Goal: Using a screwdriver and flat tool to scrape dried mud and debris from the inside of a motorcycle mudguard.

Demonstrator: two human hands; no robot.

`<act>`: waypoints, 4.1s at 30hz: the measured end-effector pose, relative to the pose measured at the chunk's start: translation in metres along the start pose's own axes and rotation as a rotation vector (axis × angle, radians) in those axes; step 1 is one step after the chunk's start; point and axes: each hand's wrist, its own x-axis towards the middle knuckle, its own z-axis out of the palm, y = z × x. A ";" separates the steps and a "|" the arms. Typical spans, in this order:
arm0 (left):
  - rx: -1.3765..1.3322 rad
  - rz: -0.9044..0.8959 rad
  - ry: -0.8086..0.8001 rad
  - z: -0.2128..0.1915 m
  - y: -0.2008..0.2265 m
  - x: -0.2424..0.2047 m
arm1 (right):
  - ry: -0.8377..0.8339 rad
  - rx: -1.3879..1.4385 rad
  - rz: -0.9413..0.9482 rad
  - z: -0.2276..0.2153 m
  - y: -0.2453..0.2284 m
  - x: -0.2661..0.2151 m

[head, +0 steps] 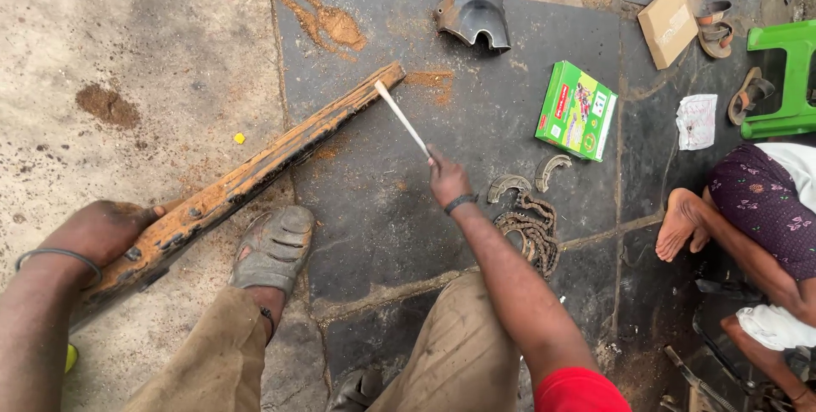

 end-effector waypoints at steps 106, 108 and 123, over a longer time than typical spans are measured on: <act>0.451 0.410 0.438 0.101 0.049 -0.051 | -0.182 -0.111 -0.316 0.029 -0.131 -0.021; 0.199 0.545 0.655 0.117 0.050 -0.046 | -0.310 -0.341 -0.268 0.005 -0.160 -0.010; 0.238 0.479 0.484 0.110 0.053 -0.051 | -0.267 -0.499 -0.443 0.021 -0.230 -0.041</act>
